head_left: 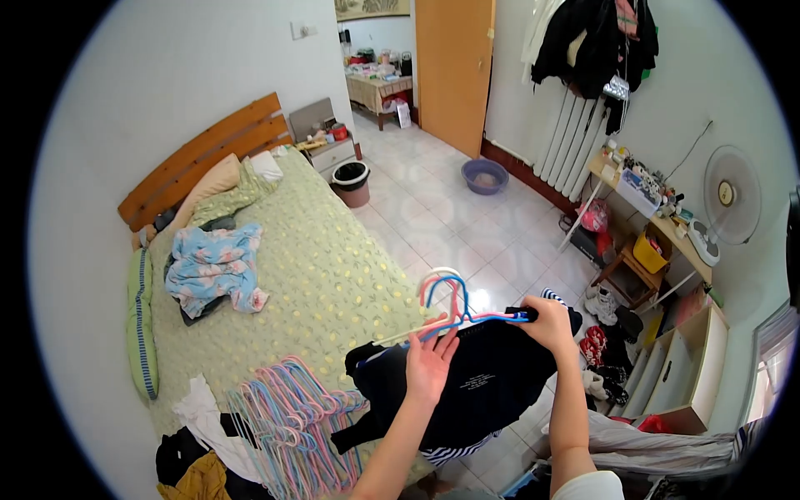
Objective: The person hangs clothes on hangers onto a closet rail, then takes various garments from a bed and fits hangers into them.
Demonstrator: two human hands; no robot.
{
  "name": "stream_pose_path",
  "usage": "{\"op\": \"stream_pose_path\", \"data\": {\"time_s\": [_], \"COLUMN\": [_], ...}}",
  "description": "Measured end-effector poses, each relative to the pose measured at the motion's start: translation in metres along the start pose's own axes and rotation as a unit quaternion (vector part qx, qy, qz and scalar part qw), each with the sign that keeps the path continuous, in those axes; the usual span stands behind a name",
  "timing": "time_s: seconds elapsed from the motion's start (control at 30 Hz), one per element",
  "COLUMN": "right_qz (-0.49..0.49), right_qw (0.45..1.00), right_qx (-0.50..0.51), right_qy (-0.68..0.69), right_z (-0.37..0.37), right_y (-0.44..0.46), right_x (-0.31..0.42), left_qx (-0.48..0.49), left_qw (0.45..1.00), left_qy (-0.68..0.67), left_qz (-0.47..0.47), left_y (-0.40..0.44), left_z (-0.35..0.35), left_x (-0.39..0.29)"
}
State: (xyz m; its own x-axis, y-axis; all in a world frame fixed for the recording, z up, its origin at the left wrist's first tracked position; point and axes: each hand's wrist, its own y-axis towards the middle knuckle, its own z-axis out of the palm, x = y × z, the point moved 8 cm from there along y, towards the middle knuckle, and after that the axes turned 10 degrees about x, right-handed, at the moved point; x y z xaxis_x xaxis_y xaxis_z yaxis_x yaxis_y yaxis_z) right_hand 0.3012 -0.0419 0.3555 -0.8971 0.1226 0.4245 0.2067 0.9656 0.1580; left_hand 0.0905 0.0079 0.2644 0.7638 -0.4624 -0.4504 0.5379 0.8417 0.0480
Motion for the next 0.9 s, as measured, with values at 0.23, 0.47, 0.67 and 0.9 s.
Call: {"op": "stream_pose_path", "data": {"time_s": [0.23,0.47,0.67,0.9], "right_qz": [-0.045,-0.153,-0.286,-0.395], "right_qw": [0.995,0.978,0.945,0.910], "right_qx": [-0.079,-0.141,-0.158,-0.099], "right_qy": [0.036,0.033,0.028,0.085], "right_z": [-0.069,-0.157,-0.190,-0.168], "right_y": [-0.049,-0.090,-0.123,-0.127], "right_x": [0.026,0.113,0.217,0.319], "left_qx": [0.004,0.055,0.043,-0.027], "left_qw": [1.000,0.993,0.979,0.944], "left_qy": [0.015,0.085,0.097,0.123], "left_qz": [-0.007,0.056,0.171,0.306], "left_y": [-0.055,-0.133,-0.219,-0.297], "left_z": [0.081,0.185,0.221,0.215], "left_x": [-0.022,-0.076,-0.142,-0.219]}}
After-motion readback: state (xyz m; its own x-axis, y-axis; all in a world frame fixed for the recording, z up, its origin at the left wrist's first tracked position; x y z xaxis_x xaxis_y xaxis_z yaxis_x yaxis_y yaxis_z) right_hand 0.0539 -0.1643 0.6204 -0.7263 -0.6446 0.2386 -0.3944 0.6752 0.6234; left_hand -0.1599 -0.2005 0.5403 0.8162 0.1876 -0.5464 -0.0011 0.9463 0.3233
